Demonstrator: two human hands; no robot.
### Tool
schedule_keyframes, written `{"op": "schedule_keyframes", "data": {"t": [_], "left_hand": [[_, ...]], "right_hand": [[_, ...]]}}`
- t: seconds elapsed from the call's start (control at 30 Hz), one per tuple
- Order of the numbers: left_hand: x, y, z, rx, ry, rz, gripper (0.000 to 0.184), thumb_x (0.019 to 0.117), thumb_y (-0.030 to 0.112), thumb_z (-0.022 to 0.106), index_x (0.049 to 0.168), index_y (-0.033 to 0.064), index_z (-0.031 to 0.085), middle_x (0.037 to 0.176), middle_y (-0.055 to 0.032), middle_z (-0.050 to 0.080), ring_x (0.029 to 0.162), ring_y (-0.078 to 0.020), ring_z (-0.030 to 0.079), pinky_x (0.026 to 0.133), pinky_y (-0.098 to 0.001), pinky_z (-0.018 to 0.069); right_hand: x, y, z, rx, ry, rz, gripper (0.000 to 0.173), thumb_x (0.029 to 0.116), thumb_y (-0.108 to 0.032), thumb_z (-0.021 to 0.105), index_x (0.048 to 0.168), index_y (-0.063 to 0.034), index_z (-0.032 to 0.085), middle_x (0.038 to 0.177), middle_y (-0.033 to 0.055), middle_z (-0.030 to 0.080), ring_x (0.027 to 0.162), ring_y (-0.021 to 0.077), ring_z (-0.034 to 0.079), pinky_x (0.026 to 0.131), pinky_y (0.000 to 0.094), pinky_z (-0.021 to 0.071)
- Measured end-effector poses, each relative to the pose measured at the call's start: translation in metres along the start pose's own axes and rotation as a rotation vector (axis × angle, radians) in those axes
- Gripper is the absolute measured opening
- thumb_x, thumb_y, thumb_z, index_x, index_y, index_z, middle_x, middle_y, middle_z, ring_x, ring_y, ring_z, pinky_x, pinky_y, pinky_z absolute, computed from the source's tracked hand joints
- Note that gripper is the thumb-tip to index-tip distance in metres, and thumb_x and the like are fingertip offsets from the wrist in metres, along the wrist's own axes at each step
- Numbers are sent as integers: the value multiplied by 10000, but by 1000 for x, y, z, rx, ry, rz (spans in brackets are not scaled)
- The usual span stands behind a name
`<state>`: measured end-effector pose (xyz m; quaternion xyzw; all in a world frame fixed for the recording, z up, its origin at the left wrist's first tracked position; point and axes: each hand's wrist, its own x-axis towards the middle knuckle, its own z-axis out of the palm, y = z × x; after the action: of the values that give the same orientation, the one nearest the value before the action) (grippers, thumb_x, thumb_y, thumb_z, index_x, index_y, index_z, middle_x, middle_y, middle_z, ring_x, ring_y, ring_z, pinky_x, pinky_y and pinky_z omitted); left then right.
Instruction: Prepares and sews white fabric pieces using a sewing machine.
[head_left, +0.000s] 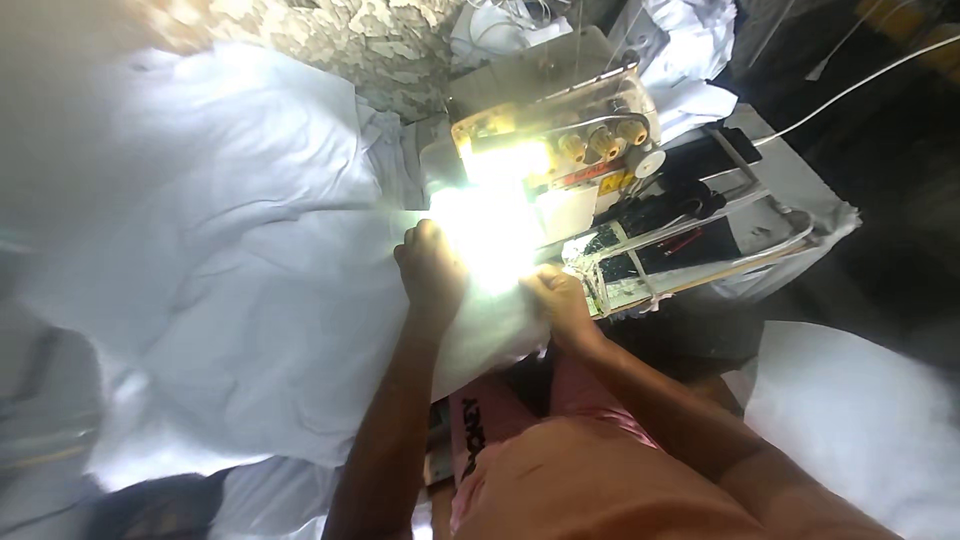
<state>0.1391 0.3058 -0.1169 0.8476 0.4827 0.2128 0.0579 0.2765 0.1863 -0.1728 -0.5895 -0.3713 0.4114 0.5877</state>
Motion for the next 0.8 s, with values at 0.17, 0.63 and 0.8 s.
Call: {"op": "schedule_keyframes", "data": {"t": [0.17,0.63,0.8], "left_hand": [[2,1,-17,-24,-31,28,209,980,88,611,957,-112,665,1142,-307,632,1130,-484,578,926,-617,406],[-35,28,18,-43,127,230,146,955,70,649,1001,-35,740,1091,-253,707,1064,-434,671,938,-567,501],[-43,35,38,30,166,273,268,989,207,614,1121,9,737,1013,-201,725,933,-386,691,894,-551,488]], "right_hand": [[-1,-24,-2,60,-14,-57,176,1003,-194,641,855,-104,608,661,-37,539,531,3,475,496,158,400],[-14,10,-12,-7,-47,60,160,1062,-236,558,1005,-89,581,690,24,553,528,72,496,492,227,428],[-11,6,-10,-25,-72,94,158,1070,-219,537,1085,-63,557,648,22,553,524,65,503,514,236,440]]}}
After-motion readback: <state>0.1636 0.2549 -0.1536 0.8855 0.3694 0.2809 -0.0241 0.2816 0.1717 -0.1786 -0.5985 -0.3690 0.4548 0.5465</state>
